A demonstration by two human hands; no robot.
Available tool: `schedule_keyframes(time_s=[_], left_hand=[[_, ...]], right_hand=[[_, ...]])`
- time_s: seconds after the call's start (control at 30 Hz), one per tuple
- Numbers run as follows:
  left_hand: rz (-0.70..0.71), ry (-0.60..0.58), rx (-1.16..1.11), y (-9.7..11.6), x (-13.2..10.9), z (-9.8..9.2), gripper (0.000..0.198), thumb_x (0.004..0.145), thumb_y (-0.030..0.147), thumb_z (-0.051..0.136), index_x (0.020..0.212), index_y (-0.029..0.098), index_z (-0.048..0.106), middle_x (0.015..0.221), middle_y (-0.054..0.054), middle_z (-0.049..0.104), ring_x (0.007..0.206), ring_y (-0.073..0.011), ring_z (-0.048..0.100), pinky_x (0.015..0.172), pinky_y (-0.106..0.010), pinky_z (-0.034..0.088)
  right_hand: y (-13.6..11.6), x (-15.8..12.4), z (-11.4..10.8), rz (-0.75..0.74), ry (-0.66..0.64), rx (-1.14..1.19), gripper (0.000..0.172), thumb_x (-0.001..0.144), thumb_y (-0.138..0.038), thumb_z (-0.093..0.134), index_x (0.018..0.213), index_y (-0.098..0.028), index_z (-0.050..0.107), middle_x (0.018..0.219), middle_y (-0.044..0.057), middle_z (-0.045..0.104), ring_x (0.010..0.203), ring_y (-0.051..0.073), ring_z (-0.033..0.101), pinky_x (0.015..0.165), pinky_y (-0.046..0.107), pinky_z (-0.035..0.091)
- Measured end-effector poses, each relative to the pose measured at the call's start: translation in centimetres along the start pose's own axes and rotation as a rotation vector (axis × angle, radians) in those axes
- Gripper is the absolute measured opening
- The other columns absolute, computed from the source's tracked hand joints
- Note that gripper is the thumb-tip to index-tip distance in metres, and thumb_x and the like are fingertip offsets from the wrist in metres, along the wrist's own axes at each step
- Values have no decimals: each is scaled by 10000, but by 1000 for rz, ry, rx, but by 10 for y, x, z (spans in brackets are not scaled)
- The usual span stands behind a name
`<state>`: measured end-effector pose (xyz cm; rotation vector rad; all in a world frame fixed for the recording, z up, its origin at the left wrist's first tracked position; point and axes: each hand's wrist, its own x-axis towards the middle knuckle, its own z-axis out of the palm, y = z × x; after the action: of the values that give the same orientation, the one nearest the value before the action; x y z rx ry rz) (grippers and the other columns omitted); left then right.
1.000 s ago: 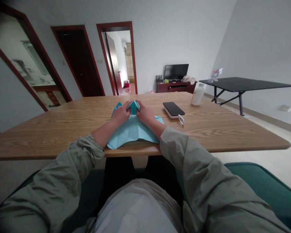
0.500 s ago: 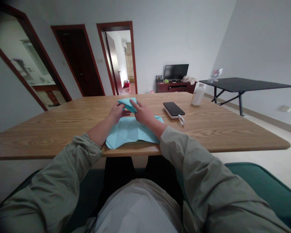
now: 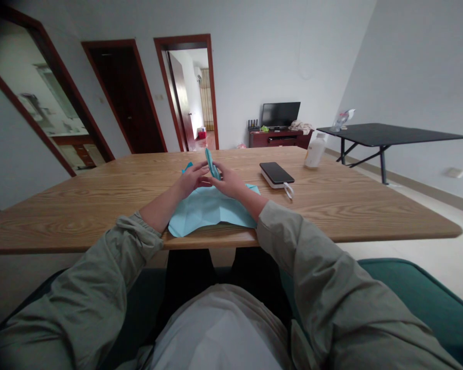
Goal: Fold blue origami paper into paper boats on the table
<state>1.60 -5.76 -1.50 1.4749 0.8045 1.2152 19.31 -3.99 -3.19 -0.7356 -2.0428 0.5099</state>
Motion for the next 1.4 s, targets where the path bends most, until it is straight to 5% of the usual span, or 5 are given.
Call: schedule_keyframes(time_s=[0.37, 0.6, 0.87, 1.07, 1.4], left_hand=[[107, 67, 165, -4, 1, 1, 638, 665, 375, 826, 1199, 220, 512, 1121, -76, 644, 836, -180, 683, 745, -374, 574], [86, 57, 189, 0, -2, 3, 608, 641, 399, 846, 1116, 212, 515, 1063, -62, 627, 792, -160, 668, 721, -364, 574], [94, 176, 311, -2, 3, -1, 613, 577, 460, 868, 1005, 204, 511, 898, -12, 628, 713, -147, 627, 604, -286, 551], [175, 281, 418, 2, 1, -1, 447, 620, 425, 831, 932, 180, 625, 802, -25, 648, 744, -192, 633, 637, -294, 539], [244, 220, 483, -3, 2, -3, 326, 764, 360, 681, 1017, 157, 715, 863, -30, 695, 655, -141, 632, 546, -248, 567]], right_hand=[[0, 0, -2, 56, 23, 261, 525, 765, -466, 711, 1194, -238, 512, 1319, 103, 590, 905, 214, 695, 750, 365, 595], [1, 0, -4, 25, 41, 279, 672, 735, -409, 721, 1319, -257, 426, 1236, 91, 622, 851, 206, 676, 704, 363, 593], [3, 3, -4, 71, 102, 151, 620, 709, -353, 696, 1272, -214, 476, 1099, 75, 645, 773, 181, 648, 683, 343, 565], [2, 3, -7, 130, 162, 0, 579, 722, -481, 712, 1193, -191, 540, 998, 65, 668, 764, 188, 631, 692, 341, 543], [0, 4, -11, 135, 221, -149, 303, 785, -298, 614, 1073, -204, 610, 934, 48, 699, 827, 226, 635, 816, 408, 529]])
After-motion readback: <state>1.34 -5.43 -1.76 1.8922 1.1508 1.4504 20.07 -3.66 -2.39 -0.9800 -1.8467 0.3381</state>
